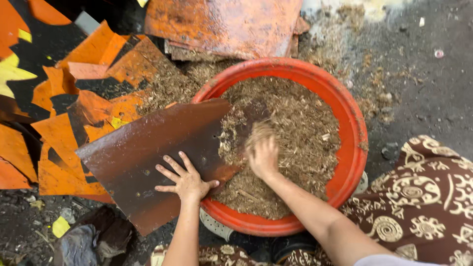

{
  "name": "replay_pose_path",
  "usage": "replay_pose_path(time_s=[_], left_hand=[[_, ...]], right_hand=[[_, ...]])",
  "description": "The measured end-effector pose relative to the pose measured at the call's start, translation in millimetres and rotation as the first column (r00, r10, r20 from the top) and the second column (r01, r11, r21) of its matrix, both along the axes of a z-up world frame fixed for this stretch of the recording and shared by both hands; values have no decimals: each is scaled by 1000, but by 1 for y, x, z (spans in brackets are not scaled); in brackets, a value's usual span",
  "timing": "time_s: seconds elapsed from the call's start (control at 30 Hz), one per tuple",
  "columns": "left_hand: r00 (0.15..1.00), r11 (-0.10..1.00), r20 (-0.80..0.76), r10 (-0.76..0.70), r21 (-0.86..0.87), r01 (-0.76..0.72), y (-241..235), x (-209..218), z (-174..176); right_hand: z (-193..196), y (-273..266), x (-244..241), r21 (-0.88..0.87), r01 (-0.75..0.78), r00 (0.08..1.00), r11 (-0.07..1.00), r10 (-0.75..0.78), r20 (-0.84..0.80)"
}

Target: The person scrubs orange and brown tiles with a handful of dry fibrous material over a red basin. They repeatedly rub both sides of each tile, flip them, and place them aside after cleaning.

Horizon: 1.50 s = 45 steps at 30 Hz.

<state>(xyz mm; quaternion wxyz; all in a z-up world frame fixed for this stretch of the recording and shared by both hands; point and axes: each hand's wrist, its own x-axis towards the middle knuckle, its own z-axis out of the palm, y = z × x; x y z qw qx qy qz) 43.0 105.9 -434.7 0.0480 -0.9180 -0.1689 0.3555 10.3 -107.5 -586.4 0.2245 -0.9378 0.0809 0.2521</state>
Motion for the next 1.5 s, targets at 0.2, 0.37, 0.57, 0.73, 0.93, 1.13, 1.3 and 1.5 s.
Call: replay_pose_path(time_s=[0.2,0.37,0.57,0.73,0.93,1.13,1.3,1.5], left_hand=[[999,999,-36,-34,25,35,0,3,-8],[1000,1000,-9,24,-3,-24,-4,-1,5],[999,999,43,29,-15,-28,-20,-4,9],[970,996,241,-42,-64,59,19,-16,2],[648,931,696,310,-82,-357,148,-36,-23],[666,756,475,575,-619,-212,197,-23,-45],[619,874,623,478,-405,-267,156,-15,-24],[326,608,556,765,-456,-650,90,-60,-37]], right_hand=[[59,42,93,-22,-313,920,950,309,243],[70,-30,129,35,29,999,999,-31,41],[38,-39,6,-7,-150,988,989,149,-42],[74,-74,-9,-129,-420,876,898,364,-317],[85,-114,-35,-59,-389,883,919,354,-308],[67,-147,-32,146,-150,955,978,104,279],[65,-161,-51,227,18,950,974,-88,301],[62,-159,-61,234,-180,930,956,87,358]])
